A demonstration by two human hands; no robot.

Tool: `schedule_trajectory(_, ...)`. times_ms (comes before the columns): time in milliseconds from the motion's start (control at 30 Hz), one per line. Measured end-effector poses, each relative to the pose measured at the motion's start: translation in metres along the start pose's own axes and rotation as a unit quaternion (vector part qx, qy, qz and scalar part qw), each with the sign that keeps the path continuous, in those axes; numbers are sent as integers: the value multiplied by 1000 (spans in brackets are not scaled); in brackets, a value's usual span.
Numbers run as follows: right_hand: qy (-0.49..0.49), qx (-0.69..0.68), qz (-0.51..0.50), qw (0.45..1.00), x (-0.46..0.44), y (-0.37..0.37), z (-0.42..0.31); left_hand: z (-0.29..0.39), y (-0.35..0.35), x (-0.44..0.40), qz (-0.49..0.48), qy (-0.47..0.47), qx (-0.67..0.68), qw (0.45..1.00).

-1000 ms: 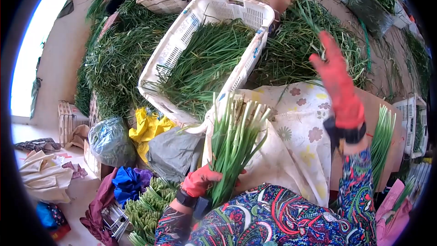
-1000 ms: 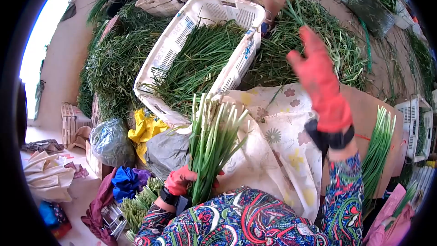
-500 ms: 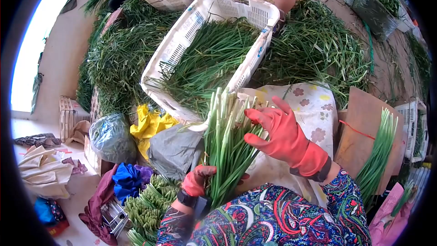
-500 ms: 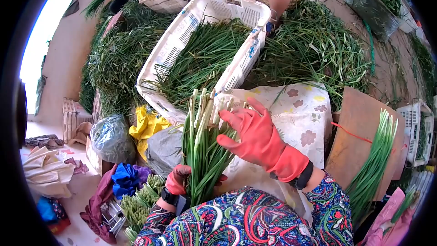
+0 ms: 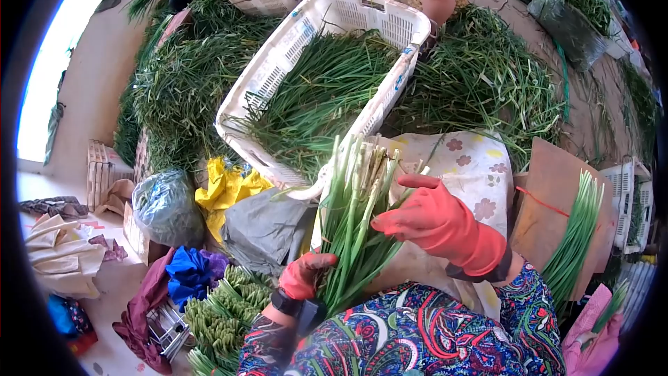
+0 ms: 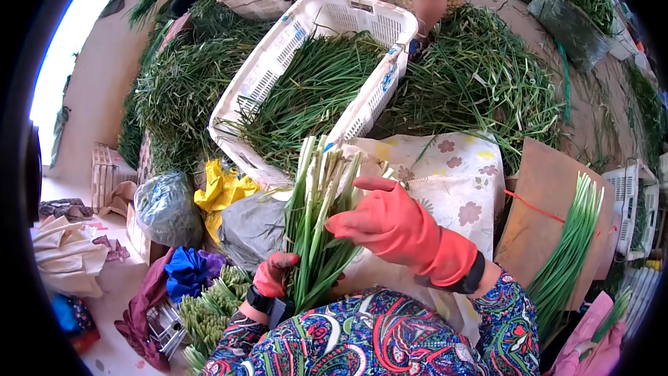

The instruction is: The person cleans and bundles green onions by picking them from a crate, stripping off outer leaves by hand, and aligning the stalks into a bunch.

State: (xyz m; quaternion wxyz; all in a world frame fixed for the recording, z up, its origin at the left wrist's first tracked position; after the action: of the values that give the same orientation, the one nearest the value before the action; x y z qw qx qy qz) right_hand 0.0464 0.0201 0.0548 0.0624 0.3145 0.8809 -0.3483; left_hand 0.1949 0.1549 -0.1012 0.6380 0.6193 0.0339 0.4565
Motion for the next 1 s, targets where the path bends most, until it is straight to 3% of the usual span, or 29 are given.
schedule_trajectory(67, 63, -156, -67, 983, 1, -7, 2, 0, 19, -2, -31, -24, 39, 998)
schedule_trajectory(133, 76, -392, 47, 916, 14, -31, 11, 0, 28, -4, -49, -34, 52, 997)
schedule_trajectory(167, 58, -445, 130, 884, 23, -54, 11, 1, 29, -5, -48, -30, 42, 998)
schedule_trajectory(200, -77, -417, 182, 887, 28, -82, 12, 3, 22, -4, -29, -22, 12, 999)
schedule_trajectory(267, 143, -218, 332, 906, 42, -136, 38, 8, 2, -1, 28, -3, -68, 997)
schedule_trajectory(333, 192, 17, 368, 910, 51, -139, 60, 16, -4, 3, 86, 19, -140, 986)
schedule_trajectory(400, 241, -113, 178, 947, 34, -88, 74, 31, 27, 7, 128, 42, -181, 974)
schedule_trajectory(467, 167, -45, 30, 984, 14, -31, 62, 28, 29, 6, 115, 27, -182, 976)
schedule_trajectory(533, 163, -87, 77, 980, 7, 7, 68, 31, 40, 11, 143, 2, -219, 965)
schedule_trajectory(567, 203, -121, 78, 969, 6, 15, 74, 33, 35, 9, 113, 15, -310, 944)
schedule_trajectory(633, 280, -182, 78, 939, 8, 27, 86, 18, 23, -5, 45, 4, -218, 975)
schedule_trajectory(733, 341, -249, 70, 904, 7, 40, 88, 11, 25, -11, 0, -16, -203, 979)
schedule_trajectory(767, 320, -195, 66, 925, 4, 37, 88, 11, 29, -11, -3, -21, -213, 977)
schedule_trajectory(867, 308, -357, 87, 878, 5, 54, 100, 10, 40, -10, -29, -34, -166, 985)
schedule_trajectory(933, 289, -224, 60, 929, 3, 34, 72, 12, 36, -9, -14, -14, -87, 996)
schedule_trajectory(1000, 152, -25, 34, 988, -4, 14, 21, 13, 20, -5, 41, 32, 13, 999)
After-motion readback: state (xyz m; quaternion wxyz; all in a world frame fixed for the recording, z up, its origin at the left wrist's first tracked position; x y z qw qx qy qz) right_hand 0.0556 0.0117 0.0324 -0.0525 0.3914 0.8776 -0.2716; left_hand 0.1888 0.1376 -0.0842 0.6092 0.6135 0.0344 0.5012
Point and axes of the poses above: each hand's wrist, its own x-axis away from the middle knuckle, its own y-axis out of the palm, z = x × y, the point moved 9 cm from there along -x, towards the middle knuckle, and after that the axes turned 11 degrees about -z, right-handed, at the moved point
